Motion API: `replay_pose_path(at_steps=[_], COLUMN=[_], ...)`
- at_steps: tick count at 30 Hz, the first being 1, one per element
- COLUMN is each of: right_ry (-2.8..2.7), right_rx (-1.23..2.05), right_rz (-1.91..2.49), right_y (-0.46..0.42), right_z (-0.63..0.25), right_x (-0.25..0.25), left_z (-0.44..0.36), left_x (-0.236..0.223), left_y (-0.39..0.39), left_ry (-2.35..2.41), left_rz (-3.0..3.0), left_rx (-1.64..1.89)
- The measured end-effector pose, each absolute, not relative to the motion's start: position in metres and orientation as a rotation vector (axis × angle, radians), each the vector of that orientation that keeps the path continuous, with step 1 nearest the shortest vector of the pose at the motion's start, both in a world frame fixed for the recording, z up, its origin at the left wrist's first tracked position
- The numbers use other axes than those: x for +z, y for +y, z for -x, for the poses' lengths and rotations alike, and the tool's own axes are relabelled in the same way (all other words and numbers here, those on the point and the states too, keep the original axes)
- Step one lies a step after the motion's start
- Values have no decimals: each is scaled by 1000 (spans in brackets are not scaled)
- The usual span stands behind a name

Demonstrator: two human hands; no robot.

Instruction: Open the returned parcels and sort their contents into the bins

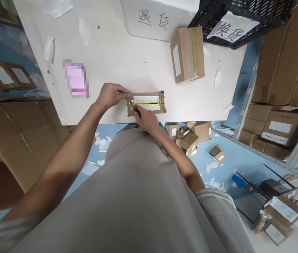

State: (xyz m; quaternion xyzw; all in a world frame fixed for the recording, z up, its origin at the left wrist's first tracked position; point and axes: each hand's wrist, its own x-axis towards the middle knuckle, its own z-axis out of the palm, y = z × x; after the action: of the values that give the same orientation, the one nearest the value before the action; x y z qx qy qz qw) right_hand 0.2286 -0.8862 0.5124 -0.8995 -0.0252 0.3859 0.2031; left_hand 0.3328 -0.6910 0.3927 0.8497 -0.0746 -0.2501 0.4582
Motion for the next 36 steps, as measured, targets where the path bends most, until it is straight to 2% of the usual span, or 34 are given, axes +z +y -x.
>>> replay_pose_path(at_steps=[5, 15, 25, 36], right_ry=[-3, 302, 344, 431], right_rx=[1068, 1140, 1153, 1282], right_rz=[2470, 2487, 2497, 2478], right_y=[-864, -836, -823, -811], right_z=[-231, -223, -230, -218], right_x=[499, 512, 509, 523], left_z=[-337, -334, -335, -329], left_x=[393, 394, 383, 400], left_y=[-689, -690, -692, -702], left_ry=[-183, -169, -167, -147], left_rz=[-2054, -2071, -2071, -2146], left_rx=[-640, -664, -632, -610])
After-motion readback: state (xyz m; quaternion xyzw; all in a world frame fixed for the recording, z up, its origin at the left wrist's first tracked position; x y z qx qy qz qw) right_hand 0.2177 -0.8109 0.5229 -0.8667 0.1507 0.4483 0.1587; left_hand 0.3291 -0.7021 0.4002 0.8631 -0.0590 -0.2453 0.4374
